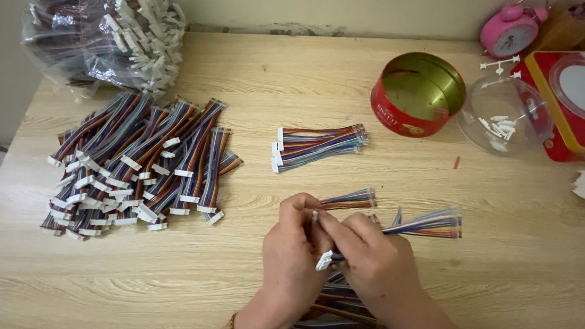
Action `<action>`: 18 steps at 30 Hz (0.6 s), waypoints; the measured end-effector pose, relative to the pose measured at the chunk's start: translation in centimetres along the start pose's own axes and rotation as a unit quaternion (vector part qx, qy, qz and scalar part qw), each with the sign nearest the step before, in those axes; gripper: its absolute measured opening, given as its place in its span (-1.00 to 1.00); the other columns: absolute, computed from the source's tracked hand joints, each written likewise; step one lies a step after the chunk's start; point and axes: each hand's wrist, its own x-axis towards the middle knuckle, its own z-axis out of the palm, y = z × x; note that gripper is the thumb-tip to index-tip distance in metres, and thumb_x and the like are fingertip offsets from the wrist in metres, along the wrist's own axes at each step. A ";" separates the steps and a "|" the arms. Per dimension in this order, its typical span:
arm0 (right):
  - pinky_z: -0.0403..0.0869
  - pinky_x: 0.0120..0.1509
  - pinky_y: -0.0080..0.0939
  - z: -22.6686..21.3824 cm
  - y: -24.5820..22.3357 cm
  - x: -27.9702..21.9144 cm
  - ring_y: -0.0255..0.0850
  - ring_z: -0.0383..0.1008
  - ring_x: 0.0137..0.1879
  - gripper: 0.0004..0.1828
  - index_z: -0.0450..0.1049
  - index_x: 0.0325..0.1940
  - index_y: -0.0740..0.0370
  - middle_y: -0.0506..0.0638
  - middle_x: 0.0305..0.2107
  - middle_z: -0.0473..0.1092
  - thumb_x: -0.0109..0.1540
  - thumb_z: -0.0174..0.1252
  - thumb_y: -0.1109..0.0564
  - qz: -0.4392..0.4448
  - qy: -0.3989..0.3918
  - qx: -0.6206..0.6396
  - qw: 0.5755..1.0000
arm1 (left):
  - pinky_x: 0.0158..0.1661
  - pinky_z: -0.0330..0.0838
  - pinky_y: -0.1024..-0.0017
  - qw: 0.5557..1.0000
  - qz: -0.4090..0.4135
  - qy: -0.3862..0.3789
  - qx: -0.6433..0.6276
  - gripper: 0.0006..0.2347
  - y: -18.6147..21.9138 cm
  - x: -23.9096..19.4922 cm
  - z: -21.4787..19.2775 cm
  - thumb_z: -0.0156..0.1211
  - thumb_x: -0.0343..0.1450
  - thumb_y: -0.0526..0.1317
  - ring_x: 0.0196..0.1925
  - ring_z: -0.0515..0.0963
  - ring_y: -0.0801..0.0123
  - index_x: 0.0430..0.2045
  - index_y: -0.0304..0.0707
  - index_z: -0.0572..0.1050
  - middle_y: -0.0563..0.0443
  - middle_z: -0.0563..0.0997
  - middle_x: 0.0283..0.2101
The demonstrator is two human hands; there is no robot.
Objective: The person repeatedly picks up flat ribbon cables and white plastic connectors from a pile on a wooden table. They align the connector with the cable end and press it on, then place the assembled unit into a separate pile. The process is repeated for multiple cables throughout the clip.
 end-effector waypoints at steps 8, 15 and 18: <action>0.49 -0.41 -0.23 -0.5 0.1 0.3 -0.21 0.51 -0.43 -0.37 0.57 0.10 0.16 -0.07 -0.39 0.43 -0.08 0.31 0.35 0.030 -0.018 0.035 0.999 | -0.42 0.58 0.44 0.997 -0.061 0.004 -0.037 -0.63 0.6 0.1 -0.3 0.23 0.40 -0.38 -0.47 0.71 0.38 0.06 -0.33 0.27 -0.03 0.69 -0.39; 0.50 -0.41 -0.21 -0.6 0.2 0.6 -0.18 0.53 -0.41 -0.29 0.56 0.12 0.19 -0.05 -0.39 0.42 -0.16 0.32 0.35 0.038 -0.031 0.037 0.998 | -0.30 0.60 0.55 0.962 -0.165 -0.079 -0.202 -0.63 0.9 1.1 -1.4 0.14 0.41 -0.46 -0.30 0.72 0.50 0.08 -0.32 0.20 -0.06 0.68 -0.32; 0.48 -0.41 -0.21 -0.4 0.2 0.3 -0.21 0.52 -0.42 -0.36 0.56 0.10 0.17 -0.06 -0.39 0.42 -0.10 0.33 0.35 0.027 -0.010 0.028 0.999 | -0.31 0.59 0.56 0.954 -0.173 -0.075 -0.231 -0.66 0.4 1.0 -1.1 0.14 0.41 -0.47 -0.31 0.71 0.48 0.04 -0.34 0.22 -0.06 0.68 -0.33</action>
